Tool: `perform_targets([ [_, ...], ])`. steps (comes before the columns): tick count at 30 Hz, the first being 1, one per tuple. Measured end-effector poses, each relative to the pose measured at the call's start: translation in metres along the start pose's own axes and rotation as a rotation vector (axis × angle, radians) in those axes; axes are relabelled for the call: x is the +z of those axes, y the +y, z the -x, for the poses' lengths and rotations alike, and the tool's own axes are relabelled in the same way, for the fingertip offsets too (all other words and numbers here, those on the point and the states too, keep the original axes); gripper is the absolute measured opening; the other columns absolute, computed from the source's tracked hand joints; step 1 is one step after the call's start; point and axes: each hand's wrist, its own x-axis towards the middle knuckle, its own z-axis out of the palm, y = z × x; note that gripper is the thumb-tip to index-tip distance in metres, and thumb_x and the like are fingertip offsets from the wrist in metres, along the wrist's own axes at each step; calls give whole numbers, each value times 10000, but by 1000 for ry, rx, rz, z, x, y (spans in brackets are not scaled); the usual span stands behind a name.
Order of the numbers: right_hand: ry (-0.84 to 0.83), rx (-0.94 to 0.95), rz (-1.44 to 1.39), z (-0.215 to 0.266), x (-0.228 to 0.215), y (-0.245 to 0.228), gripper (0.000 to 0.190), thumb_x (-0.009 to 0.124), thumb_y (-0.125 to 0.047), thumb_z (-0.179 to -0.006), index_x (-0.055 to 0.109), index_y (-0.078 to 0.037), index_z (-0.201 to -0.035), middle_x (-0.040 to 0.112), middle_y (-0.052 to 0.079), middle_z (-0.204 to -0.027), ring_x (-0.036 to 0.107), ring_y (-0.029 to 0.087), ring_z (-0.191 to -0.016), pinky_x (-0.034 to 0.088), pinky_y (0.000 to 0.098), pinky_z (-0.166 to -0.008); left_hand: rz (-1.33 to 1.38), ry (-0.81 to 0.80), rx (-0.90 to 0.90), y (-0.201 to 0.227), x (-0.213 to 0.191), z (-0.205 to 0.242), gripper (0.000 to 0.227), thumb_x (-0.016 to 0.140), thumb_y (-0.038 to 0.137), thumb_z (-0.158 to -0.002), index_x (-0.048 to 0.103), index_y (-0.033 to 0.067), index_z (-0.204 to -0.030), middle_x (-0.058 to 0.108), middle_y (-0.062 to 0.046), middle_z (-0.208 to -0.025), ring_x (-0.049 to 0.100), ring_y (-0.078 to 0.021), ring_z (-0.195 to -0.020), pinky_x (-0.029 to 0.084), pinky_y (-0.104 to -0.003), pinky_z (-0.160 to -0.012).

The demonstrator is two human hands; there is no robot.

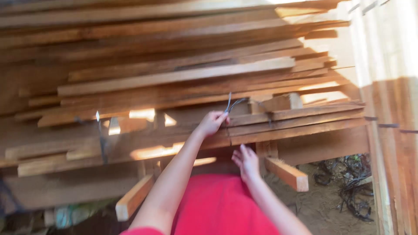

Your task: Tying together a stack of thin wooden planks using plastic strips.

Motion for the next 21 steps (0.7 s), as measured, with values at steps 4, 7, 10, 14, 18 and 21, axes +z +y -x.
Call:
perform_targets([
  [4, -2, 54, -227, -33, -6, 4, 316, 660, -125, -1005, 482, -72, -1261, 522, 50, -1168, 662, 273, -1047, 563, 551, -962, -5, -9, 13, 0, 0, -7, 356, 543, 423, -1049, 775, 231, -859, 740, -101, -822, 701, -270, -951, 501, -428, -994],
  [7, 20, 148, -284, -44, -23, 19, 57, 647, -123, -1009, 608, -140, -1047, 610, 15, -1004, 697, 235, -958, 597, 504, -928, 19, 2, -37, -10, 6, -1, 352, 555, 408, -1041, 771, 233, -826, 705, -98, -743, 666, -229, -846, 513, -367, -854],
  [10, -12, 148, -279, -33, -18, 9, 38, 673, -148, -1001, 640, -166, -995, 666, 9, -1002, 707, 219, -969, 583, 505, -961, 26, 10, -42, -3, 1, 5, 364, 533, 400, -1047, 775, 257, -817, 666, -51, -703, 625, -167, -814, 503, -330, -818],
  [14, -47, 80, -200, -9, -7, -17, 59, 662, -199, -1021, 612, -174, -1041, 661, 3, -1038, 681, 202, -1005, 572, 461, -963, 20, 6, -58, 5, -2, 4, 364, 541, 418, -1043, 786, 269, -818, 700, -77, -725, 652, -214, -806, 513, -337, -817],
  [18, -2, 224, -275, -16, -18, -4, 124, 677, -198, -998, 594, -164, -1083, 608, 6, -1042, 656, 219, -1019, 564, 451, -968, 25, 3, -70, -1, 1, 4, 365, 543, 406, -1047, 790, 267, -817, 695, -64, -701, 630, -201, -760, 502, -320, -788],
  [21, -35, 286, -290, -22, -7, 2, 259, 686, -188, -985, 562, -136, -1206, 536, 56, -1194, 589, 301, -1204, 503, 529, -1064, 41, -1, -70, 1, 1, 7, 369, 532, 384, -1054, 790, 255, -822, 685, -72, -699, 611, -201, -752, 498, -325, -786],
])
